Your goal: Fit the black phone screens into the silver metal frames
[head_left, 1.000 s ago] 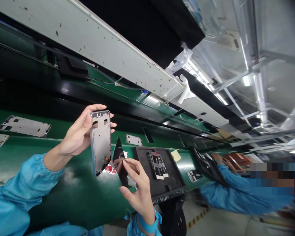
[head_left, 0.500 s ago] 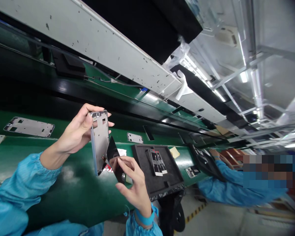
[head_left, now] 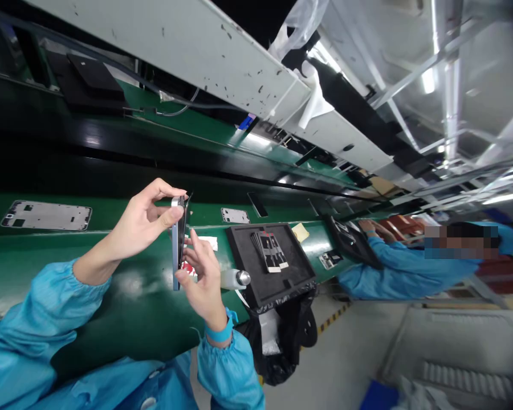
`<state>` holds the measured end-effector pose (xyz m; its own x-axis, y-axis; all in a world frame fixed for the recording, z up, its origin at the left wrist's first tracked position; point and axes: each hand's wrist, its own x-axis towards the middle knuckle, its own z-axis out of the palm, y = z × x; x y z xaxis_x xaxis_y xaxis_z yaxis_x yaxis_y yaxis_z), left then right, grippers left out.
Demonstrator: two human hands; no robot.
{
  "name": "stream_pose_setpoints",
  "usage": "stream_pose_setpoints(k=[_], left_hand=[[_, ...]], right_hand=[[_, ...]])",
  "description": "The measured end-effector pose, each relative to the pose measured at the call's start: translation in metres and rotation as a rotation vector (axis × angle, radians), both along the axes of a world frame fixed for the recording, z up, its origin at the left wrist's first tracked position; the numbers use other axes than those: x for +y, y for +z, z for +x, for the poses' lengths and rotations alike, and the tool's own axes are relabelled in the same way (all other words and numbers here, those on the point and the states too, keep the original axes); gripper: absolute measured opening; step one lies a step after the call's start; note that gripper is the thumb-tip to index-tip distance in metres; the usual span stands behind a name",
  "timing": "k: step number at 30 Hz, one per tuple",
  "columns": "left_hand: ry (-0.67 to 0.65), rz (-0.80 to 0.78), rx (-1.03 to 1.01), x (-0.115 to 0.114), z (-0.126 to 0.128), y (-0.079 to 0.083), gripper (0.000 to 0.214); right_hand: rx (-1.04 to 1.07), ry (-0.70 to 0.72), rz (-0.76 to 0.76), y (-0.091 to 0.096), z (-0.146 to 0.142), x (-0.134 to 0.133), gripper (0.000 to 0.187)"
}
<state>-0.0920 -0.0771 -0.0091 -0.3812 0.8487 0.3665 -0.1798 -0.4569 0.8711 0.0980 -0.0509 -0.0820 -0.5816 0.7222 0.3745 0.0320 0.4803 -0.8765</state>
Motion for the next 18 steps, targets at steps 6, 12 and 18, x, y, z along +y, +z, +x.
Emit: stream_pose_setpoints(k=[6, 12, 18], left_hand=[[0.085, 0.022, 0.014, -0.003, -0.001, 0.000, 0.044], [-0.019, -0.040, -0.103, -0.004, 0.010, -0.004, 0.049], [-0.173, -0.144, -0.336, 0.005, 0.017, -0.004, 0.063]], right_hand=[[0.028, 0.008, 0.087, -0.006, -0.010, 0.007, 0.081], [-0.066, -0.062, 0.223, -0.014, -0.031, 0.012, 0.080], [-0.120, -0.128, 0.280, -0.012, -0.028, 0.002, 0.071]])
